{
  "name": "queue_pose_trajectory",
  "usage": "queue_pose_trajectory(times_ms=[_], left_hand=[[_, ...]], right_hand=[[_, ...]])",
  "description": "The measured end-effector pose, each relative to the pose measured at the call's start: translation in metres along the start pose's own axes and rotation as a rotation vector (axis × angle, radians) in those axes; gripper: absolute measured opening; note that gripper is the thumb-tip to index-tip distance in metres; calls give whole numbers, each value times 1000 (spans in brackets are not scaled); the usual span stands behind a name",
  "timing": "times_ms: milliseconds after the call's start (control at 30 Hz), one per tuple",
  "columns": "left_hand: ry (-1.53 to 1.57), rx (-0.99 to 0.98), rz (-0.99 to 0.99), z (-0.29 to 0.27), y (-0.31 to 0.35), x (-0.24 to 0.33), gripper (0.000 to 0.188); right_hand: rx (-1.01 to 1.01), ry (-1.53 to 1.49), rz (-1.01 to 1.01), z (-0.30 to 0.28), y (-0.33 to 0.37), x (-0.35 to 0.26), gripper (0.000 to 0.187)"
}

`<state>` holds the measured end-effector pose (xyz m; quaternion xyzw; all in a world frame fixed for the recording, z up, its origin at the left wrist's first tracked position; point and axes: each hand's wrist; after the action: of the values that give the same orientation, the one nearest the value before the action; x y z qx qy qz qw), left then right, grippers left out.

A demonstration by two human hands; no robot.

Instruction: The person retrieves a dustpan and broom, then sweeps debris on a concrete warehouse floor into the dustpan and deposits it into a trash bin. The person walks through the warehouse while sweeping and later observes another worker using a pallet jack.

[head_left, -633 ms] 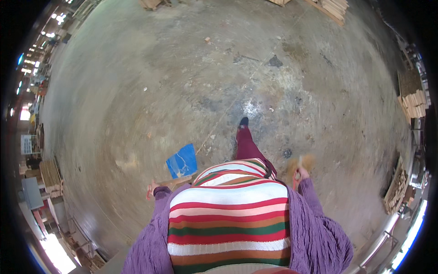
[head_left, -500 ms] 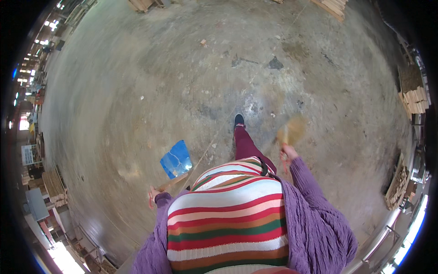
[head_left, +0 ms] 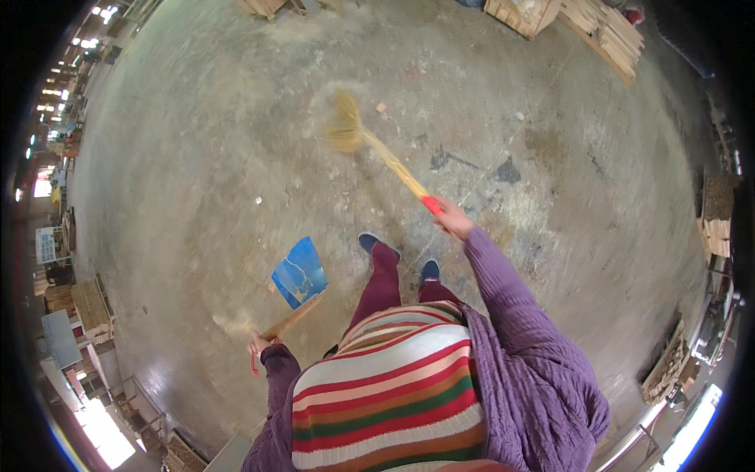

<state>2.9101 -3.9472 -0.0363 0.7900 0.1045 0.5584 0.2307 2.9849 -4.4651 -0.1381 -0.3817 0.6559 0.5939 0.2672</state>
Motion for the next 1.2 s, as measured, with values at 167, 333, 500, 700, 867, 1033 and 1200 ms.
queue_pose_trajectory(times_ms=[167, 333, 500, 700, 867, 1033, 1200], left_hand=[[-27, 64, -117, 98, -26, 29, 46], [-245, 59, 70, 167, -45, 55, 37], [-64, 95, -145, 249, -50, 87, 47], [-84, 157, -236, 330, -33, 130, 64], [87, 228, 20, 400, -22, 158, 49], [-19, 347, 62, 457, -24, 174, 45], [-69, 394, 40, 531, -39, 196, 41]], right_hand=[[468, 628, 157, -52, 72, 11, 59], [617, 82, 614, -72, 14, -23, 31], [334, -342, 441, -63, -173, -49, 3], [-206, -196, 290, 47, -409, -215, 35], [-306, -153, 97, -25, -477, -276, 55], [273, 602, -84, -151, -418, -245, 60], [632, 498, 327, -222, -435, -252, 37]])
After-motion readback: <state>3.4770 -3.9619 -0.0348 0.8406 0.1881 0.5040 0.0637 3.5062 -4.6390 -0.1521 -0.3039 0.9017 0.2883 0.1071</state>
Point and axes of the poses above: each hand's wrist, its own y-axis away from the middle knuckle, its own z-axis out of the palm, x = y × z, and after that the axes turned 8 degrees about y, right-handed
